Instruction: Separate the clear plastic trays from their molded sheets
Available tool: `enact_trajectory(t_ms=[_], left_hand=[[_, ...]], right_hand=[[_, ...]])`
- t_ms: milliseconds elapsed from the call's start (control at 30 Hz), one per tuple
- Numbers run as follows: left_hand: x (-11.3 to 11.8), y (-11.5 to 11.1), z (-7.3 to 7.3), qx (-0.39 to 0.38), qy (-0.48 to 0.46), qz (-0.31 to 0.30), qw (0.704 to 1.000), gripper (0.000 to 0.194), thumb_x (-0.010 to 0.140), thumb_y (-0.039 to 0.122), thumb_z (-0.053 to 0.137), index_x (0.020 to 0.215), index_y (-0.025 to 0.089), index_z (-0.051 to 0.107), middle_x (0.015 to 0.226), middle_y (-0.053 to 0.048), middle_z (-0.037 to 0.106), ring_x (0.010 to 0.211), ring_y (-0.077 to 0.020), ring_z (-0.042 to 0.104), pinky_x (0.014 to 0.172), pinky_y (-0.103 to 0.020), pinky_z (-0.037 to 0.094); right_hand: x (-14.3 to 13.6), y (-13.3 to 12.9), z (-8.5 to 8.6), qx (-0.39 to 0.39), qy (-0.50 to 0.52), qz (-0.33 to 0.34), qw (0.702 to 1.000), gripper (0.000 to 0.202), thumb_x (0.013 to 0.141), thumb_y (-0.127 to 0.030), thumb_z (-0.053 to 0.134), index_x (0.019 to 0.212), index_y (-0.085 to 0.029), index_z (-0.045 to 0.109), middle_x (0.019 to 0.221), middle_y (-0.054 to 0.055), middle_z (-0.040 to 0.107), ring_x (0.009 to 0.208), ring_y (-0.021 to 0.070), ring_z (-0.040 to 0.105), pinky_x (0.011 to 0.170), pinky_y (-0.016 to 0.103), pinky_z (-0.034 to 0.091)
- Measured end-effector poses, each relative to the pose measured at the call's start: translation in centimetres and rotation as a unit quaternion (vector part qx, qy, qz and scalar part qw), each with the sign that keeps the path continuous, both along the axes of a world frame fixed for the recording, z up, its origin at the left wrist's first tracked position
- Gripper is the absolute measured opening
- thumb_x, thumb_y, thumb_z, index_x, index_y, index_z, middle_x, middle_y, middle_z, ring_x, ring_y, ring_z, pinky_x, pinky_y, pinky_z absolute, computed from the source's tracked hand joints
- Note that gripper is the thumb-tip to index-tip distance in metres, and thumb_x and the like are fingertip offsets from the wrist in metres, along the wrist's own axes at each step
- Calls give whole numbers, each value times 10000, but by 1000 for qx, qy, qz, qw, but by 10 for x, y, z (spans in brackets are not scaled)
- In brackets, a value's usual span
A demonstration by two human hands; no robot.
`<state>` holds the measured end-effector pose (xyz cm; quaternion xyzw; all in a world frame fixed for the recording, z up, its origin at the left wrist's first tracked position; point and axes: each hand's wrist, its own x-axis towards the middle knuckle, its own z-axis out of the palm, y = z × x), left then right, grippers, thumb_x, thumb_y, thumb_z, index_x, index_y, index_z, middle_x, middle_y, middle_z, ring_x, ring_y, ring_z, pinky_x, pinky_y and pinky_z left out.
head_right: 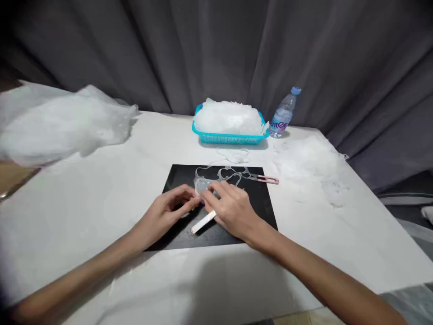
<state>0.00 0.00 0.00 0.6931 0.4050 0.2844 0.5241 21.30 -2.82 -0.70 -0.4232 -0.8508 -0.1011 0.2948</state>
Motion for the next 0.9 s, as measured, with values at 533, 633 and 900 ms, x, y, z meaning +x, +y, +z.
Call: enact_trajectory(t_ms=[533,633,900], left_hand=[[-3,8,5,-38,36,-12,999,221,897,385,660,797,194,611,831,-18,670,807,-189,616,753,-309,461],[-2,8,10,-54,6,-3,999,327,983,508,606,910,194,662,888,-30,687,869,-197,640,822,-318,493],[-2,9,7,-61,-73,8,995,271,966,459,694,905,195,688,824,-6,674,820,-162,634,827,-278,512]], right_hand=[[22,14,6,-87,210,-29,973,74,981,-155,577,930,-208,584,848,17,662,721,153,625,657,278,470],[14,5,5,18,117,44,992,90,985,-109,575,966,-195,590,894,57,708,813,176,681,715,289,524],[8,1,0,74,10,96,993,20,1008,-165,645,995,-161,630,879,54,764,756,174,692,676,292,554]])
